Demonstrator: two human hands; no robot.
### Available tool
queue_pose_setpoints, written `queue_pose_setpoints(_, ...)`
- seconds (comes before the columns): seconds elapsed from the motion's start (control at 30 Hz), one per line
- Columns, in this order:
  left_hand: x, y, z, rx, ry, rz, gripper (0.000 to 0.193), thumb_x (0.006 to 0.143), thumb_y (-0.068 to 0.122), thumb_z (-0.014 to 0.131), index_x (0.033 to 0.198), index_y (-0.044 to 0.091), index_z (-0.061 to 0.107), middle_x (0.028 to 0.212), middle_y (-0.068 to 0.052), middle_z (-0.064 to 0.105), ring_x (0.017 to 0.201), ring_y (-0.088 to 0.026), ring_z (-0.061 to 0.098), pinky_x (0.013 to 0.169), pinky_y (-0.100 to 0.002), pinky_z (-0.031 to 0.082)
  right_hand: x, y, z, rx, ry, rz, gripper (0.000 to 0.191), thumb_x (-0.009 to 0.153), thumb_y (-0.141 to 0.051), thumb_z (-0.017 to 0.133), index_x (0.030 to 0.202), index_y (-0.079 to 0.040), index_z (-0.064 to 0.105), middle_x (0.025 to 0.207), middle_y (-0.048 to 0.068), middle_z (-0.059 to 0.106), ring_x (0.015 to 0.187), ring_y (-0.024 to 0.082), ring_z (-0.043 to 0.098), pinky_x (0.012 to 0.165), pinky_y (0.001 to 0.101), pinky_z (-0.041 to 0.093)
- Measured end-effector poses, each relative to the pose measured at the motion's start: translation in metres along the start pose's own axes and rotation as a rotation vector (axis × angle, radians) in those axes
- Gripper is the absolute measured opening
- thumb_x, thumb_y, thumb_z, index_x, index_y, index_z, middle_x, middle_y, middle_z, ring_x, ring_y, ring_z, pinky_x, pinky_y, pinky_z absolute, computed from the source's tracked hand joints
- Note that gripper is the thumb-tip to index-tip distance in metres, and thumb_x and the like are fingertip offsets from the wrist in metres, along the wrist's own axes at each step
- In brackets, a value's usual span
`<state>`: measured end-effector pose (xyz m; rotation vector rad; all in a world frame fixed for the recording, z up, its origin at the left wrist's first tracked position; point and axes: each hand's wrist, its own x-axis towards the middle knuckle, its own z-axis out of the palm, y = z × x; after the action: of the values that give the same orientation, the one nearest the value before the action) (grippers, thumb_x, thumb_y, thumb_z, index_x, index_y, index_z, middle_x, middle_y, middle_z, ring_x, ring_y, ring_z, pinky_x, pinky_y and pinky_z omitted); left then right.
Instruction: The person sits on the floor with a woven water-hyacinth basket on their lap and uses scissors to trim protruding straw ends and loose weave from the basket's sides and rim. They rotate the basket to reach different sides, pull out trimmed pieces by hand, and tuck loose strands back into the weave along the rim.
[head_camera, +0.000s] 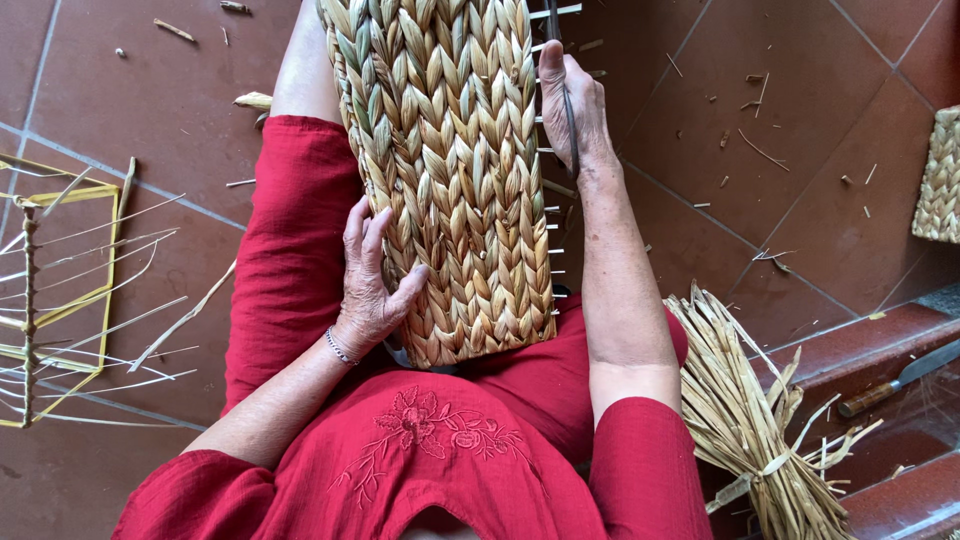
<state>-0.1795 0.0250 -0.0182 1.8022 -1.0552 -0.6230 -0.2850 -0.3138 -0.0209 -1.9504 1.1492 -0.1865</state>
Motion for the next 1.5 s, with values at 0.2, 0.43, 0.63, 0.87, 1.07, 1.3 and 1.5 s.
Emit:
queue_pose_setpoints(0.2,0.001,0.0,0.0,0.012,-0.002,0.011,0.086,0.086,0.014,0.081,0.157,0.008,0.033,0.165,-0.024,0.022,0.155,-0.041,0.028,0.128,-0.048,0.029,-0.001,-0.004,-0.001,-0.047,-0.029,0.027,0.1,0.089,-0.087,0.017,0.119,-0.006,0.068,0.096,0.013,0.074,0.099,0.024,0.071,0.088,0.0429,0.054)
queue_pose_setpoints(0.43,-0.001,0.0,-0.001,-0.01,0.001,0.001,0.087,0.085,0.015,0.082,0.157,0.009,0.034,0.165,-0.025,0.022,0.155,-0.041,0.029,0.128,-0.048,0.03,0.002,0.007,0.008,-0.064,0.012,0.011,0.087,0.096,-0.08,0.021,0.099,-0.004,0.064,0.08,0.008,0.066,0.082,0.019,0.067,0.075,0.041,0.056)
queue_pose_setpoints(0.63,-0.001,0.0,0.001,0.002,-0.001,-0.015,0.087,0.084,0.015,0.082,0.156,0.008,0.035,0.165,-0.025,0.022,0.154,-0.041,0.03,0.127,-0.047,0.03,0.001,0.02,0.018,-0.025,0.096,-0.032,0.078,0.103,-0.072,0.026,0.089,-0.004,0.062,0.07,0.005,0.059,0.071,0.014,0.063,0.067,0.0358,0.056)
queue_pose_setpoints(0.87,0.001,0.001,0.0,-0.011,0.002,-0.015,0.086,0.084,0.014,0.082,0.156,0.008,0.035,0.165,-0.025,0.023,0.154,-0.041,0.03,0.127,-0.047,0.031,0.005,0.021,0.008,0.129,0.037,-0.018,0.097,0.09,-0.087,0.02,0.106,-0.003,0.064,0.085,0.004,0.067,0.082,0.01,0.071,0.067,0.0323,0.062)
queue_pose_setpoints(1.07,0.002,0.002,-0.001,-0.019,0.001,-0.017,0.086,0.084,0.014,0.082,0.156,0.009,0.035,0.165,-0.024,0.023,0.154,-0.041,0.03,0.127,-0.048,0.031,0.003,0.014,-0.005,0.146,-0.145,0.225,0.114,0.077,-0.095,0.018,0.126,-0.007,0.071,0.081,0.007,0.055,0.081,0.017,0.055,0.073,0.0436,0.05)
queue_pose_setpoints(1.3,0.004,0.001,-0.001,-0.033,0.003,0.002,0.087,0.085,0.012,0.082,0.157,0.01,0.034,0.165,-0.024,0.022,0.155,-0.041,0.031,0.127,-0.048,0.032,0.027,0.004,0.001,0.132,-0.124,0.103,0.113,0.077,-0.097,0.018,0.116,-0.005,0.071,0.093,0.005,0.07,0.087,0.015,0.068,0.085,0.0386,0.055)
queue_pose_setpoints(1.5,0.006,0.002,-0.002,-0.015,0.007,0.005,0.087,0.083,0.012,0.083,0.156,0.009,0.034,0.164,-0.024,0.022,0.153,-0.041,0.032,0.126,-0.048,0.033,0.034,0.002,0.001,0.069,-0.083,0.106,0.109,0.081,-0.094,0.017,0.112,-0.006,0.073,0.096,0.011,0.073,0.091,0.015,0.07,0.087,0.0375,0.056)
